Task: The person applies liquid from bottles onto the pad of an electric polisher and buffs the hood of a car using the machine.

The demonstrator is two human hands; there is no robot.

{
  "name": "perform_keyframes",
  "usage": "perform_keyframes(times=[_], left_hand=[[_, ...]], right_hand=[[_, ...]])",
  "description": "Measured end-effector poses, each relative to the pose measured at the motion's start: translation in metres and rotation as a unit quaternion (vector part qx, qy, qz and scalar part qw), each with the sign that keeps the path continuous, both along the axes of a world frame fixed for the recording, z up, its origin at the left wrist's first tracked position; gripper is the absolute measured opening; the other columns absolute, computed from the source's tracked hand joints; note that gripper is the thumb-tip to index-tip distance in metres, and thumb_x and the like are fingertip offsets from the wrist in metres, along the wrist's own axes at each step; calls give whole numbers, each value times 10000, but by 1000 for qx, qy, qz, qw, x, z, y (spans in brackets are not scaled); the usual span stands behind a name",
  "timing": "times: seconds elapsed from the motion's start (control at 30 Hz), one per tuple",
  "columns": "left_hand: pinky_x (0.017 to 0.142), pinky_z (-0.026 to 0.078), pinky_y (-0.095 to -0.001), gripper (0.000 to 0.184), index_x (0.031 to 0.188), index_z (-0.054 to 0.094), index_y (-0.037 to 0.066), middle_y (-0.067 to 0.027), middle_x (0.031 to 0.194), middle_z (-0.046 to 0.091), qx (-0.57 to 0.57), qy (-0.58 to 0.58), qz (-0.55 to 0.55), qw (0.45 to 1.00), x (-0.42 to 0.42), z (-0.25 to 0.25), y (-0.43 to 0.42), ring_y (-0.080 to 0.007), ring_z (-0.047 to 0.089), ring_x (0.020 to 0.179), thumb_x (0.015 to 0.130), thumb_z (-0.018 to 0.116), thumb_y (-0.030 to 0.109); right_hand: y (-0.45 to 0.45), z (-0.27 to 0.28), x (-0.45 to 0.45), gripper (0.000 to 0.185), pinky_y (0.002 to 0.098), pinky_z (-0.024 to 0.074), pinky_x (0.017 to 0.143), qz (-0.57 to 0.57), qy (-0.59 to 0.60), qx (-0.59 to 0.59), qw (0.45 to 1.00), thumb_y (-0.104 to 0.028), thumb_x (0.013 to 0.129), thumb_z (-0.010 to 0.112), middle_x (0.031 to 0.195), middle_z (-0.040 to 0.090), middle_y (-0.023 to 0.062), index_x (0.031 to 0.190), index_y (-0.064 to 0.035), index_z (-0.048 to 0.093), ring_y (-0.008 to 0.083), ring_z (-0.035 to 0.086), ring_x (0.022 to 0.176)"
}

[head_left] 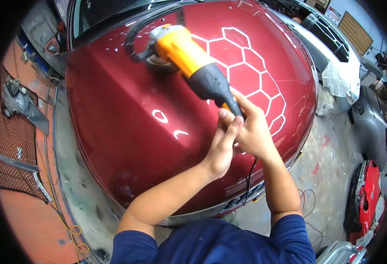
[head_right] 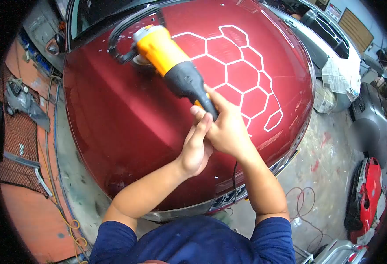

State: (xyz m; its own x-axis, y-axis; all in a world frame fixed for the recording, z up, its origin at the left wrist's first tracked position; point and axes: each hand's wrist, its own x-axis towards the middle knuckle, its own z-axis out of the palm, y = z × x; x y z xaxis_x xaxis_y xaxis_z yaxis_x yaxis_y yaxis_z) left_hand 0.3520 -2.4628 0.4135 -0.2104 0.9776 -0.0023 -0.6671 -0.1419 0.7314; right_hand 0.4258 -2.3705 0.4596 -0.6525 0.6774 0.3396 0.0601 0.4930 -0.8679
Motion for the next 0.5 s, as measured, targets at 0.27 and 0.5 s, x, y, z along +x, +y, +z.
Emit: perform_keyframes(times=[0.27, 0.5], left_hand=[[1204, 369, -389, 587, 1548, 410, 45, -96, 1496, 524, -21, 53, 100, 993, 41, -41, -3, -175, 497, 1411, 1152, 337, 473], [1162, 396, -366, 528, 1457, 488, 50, -89, 1427, 571, -14, 37, 94, 995, 47, -42, 27, -153, 540, 1338, 1138, 345, 446]], right_hand=[[-7, -1, 28, 616, 342, 568, 778, 74, -15, 35, 997, -215, 946, 799, 840, 689, 252, 1481, 5, 587, 276, 751, 759], [8, -9, 36, 618, 367, 583, 783, -11, -1, 35, 999, -209, 938, 804, 861, 710, 272, 1471, 20, 591, 333, 770, 769]])
